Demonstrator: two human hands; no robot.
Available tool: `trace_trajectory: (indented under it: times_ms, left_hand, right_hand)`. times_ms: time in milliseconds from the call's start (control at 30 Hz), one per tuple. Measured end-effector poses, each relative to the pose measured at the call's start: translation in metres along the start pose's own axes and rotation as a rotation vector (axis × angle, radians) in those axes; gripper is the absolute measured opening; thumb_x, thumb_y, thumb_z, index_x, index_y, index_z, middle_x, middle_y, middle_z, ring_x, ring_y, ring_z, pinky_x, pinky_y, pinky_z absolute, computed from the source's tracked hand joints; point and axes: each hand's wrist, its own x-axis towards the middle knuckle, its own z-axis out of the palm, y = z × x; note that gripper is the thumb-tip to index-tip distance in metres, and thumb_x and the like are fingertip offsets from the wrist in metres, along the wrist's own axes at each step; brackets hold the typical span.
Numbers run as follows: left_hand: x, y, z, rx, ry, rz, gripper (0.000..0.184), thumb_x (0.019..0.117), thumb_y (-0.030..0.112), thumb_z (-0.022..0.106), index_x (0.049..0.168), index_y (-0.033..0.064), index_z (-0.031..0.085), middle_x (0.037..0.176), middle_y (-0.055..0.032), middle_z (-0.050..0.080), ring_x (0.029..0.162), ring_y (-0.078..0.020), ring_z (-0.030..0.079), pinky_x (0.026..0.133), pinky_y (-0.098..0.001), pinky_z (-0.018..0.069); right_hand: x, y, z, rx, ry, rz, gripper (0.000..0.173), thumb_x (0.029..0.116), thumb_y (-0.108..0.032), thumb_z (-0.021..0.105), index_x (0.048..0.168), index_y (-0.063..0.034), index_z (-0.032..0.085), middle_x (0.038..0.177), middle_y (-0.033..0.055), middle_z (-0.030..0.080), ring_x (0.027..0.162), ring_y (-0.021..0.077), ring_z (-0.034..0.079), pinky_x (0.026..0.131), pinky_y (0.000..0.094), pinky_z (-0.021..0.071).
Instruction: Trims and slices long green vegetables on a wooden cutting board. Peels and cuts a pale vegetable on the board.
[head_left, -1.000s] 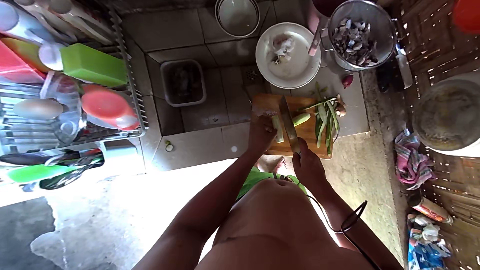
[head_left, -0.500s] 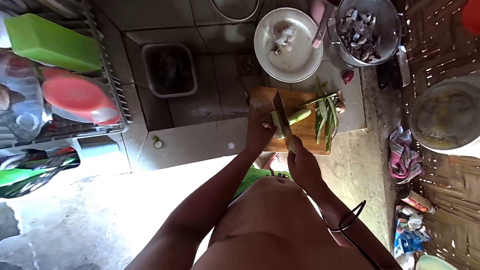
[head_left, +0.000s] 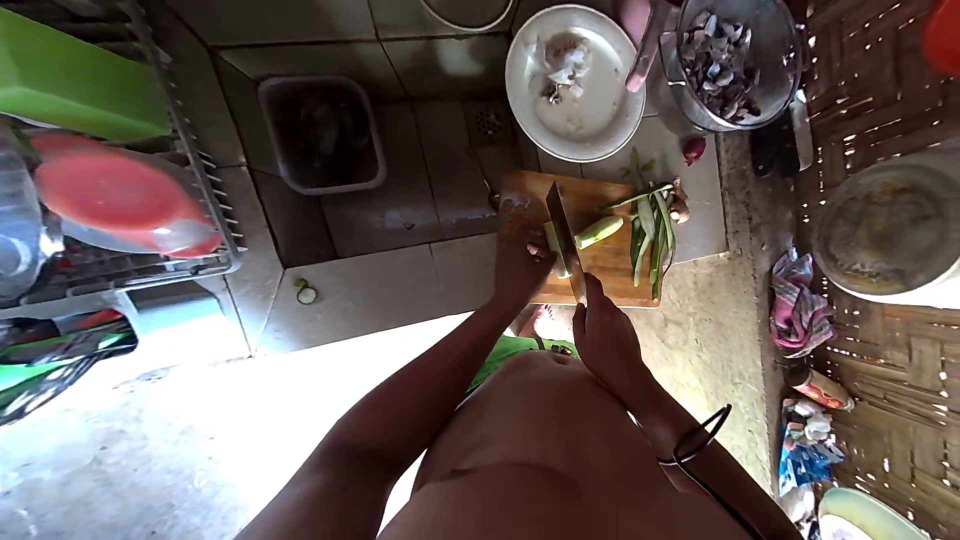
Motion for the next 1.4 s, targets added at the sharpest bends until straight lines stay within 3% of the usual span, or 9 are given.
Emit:
trace_trajectory:
  times_ms: [867, 1100, 1233, 1400]
  left_hand:
    - [-0.004, 0.006, 0.001, -0.028, 0.024, -0.015, 0.049, 0.0894, 0.017, 0.075, 0.134, 0.0087, 0.057, 0.099, -0.0086, 0.073, 0.084, -0.0181, 0.072, 0.076, -0.0399, 0.0615]
    - [-0.003, 0.005, 0.002, -0.040, 0.030, 0.001, 0.049, 0.0888, 0.016, 0.075, 0.134, 0.0099, 0.057, 0.093, -0.0048, 0.074, 0.079, -0.0149, 0.073, 0.074, -0.0398, 0.0636]
    - [-0.001, 0.005, 0.009, 0.035, 0.053, 0.030, 0.051, 0.0892, 0.024, 0.075, 0.134, 0.0100, 0.057, 0.092, -0.0050, 0.072, 0.075, -0.0149, 0.072, 0.072, -0.0397, 0.0641]
    - [-0.007, 0.025, 0.011, 0.221, 0.109, 0.066, 0.060, 0.0895, 0.027, 0.075, 0.143, 0.0092, 0.053, 0.098, -0.0092, 0.071, 0.081, -0.0200, 0.071, 0.075, -0.0433, 0.0613]
  right_hand:
    - [0.015, -0.002, 0.000, -0.029, -0.095, -0.002, 0.046, 0.1083, -0.020, 0.043, 0.152, -0.0104, 0.034, 0.109, 0.0148, 0.067, 0.096, 0.0302, 0.072, 0.083, 0.0454, 0.0591]
    - [0.037, 0.016, 0.016, 0.122, -0.081, -0.023, 0.044, 0.1074, -0.020, 0.045, 0.150, -0.0119, 0.038, 0.102, 0.0156, 0.070, 0.094, 0.0331, 0.072, 0.082, 0.0513, 0.0587]
    - [0.047, 0.062, 0.023, 0.403, 0.060, -0.111, 0.039, 0.1043, -0.025, 0.051, 0.141, -0.0116, 0.053, 0.079, 0.0102, 0.066, 0.067, 0.0250, 0.067, 0.066, 0.0480, 0.0587]
    - [0.038, 0.092, 0.021, 0.474, 0.433, -0.197, 0.041, 0.0980, -0.022, 0.058, 0.136, -0.0052, 0.059, 0.074, 0.0067, 0.066, 0.060, 0.0179, 0.063, 0.058, 0.0408, 0.0562]
